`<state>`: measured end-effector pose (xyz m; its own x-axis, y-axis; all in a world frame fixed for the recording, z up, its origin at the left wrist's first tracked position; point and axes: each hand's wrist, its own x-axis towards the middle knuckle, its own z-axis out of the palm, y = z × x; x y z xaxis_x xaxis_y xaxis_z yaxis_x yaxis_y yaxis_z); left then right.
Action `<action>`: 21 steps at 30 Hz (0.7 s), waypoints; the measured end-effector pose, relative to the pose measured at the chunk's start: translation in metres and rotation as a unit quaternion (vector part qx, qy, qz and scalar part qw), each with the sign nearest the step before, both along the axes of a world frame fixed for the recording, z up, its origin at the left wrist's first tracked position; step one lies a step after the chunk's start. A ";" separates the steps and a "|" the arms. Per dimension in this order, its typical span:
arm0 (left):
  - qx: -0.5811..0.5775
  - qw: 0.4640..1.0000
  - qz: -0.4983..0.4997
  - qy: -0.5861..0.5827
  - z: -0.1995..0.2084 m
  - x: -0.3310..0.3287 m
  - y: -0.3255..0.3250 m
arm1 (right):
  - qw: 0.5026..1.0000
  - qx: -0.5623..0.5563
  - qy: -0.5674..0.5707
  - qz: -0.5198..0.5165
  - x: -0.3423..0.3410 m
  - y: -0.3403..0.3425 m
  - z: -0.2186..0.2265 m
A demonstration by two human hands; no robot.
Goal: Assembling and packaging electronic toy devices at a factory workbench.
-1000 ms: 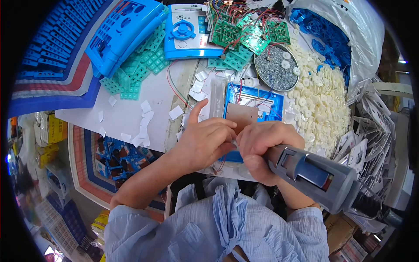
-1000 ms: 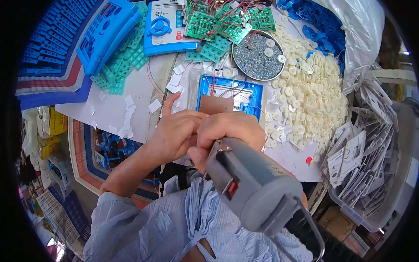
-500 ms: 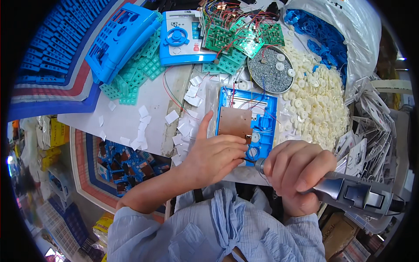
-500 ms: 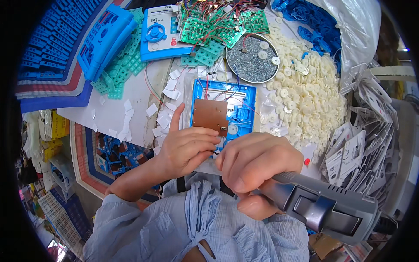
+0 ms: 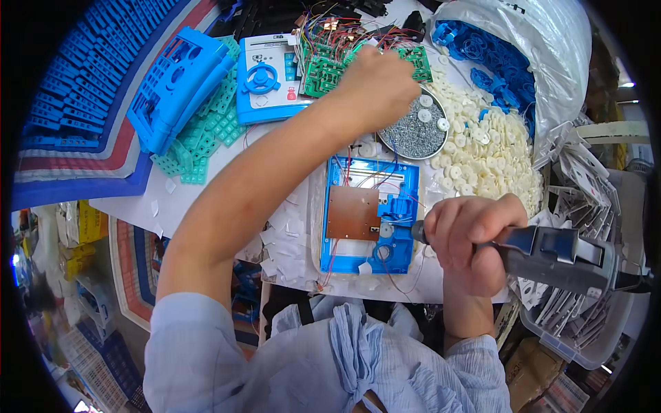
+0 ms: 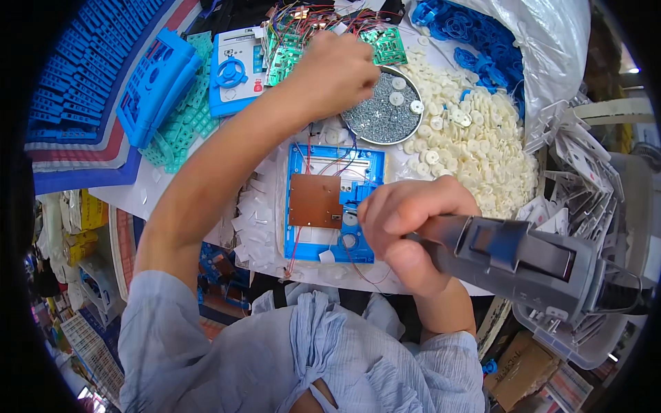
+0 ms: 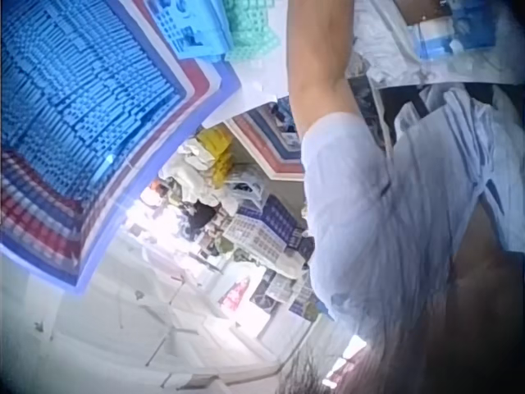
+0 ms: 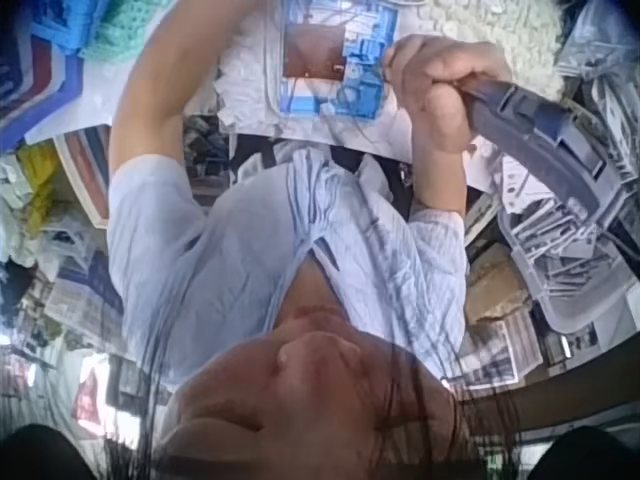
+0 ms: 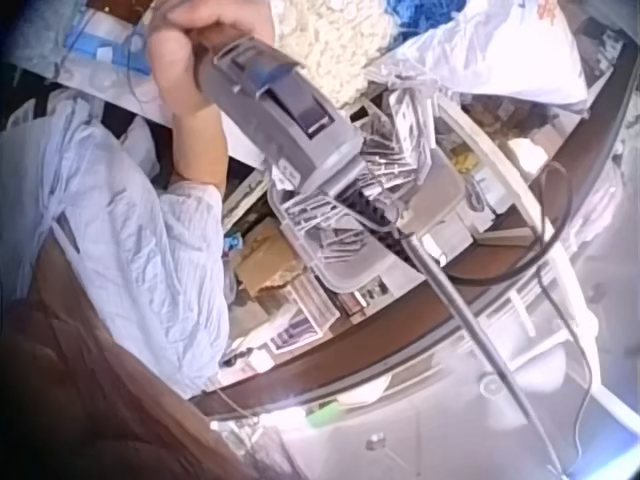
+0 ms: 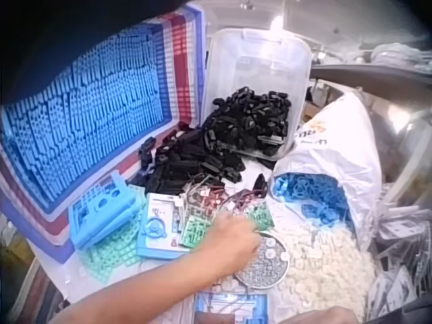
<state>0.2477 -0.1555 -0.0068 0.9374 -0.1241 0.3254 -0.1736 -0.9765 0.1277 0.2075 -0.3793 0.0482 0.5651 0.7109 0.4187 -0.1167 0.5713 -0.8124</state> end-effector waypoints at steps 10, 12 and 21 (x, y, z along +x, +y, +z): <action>0.042 0.995 -0.030 0.079 -0.023 0.023 -0.022 | 0.996 -0.068 -0.044 -0.035 -0.001 0.023 -0.025; 0.043 0.998 -0.017 0.049 -0.027 0.023 -0.018 | 0.993 -0.093 -0.058 -0.037 -0.002 0.029 -0.027; -0.018 0.999 0.027 -0.039 -0.018 0.003 0.003 | 0.981 -0.142 -0.130 -0.022 -0.003 0.040 -0.032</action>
<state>0.2504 -0.1521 -0.0243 0.9138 -0.0603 0.4016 -0.1307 -0.9800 0.1502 0.2045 -0.3398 0.0163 0.4980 0.7971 0.3417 0.1343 0.3183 -0.9384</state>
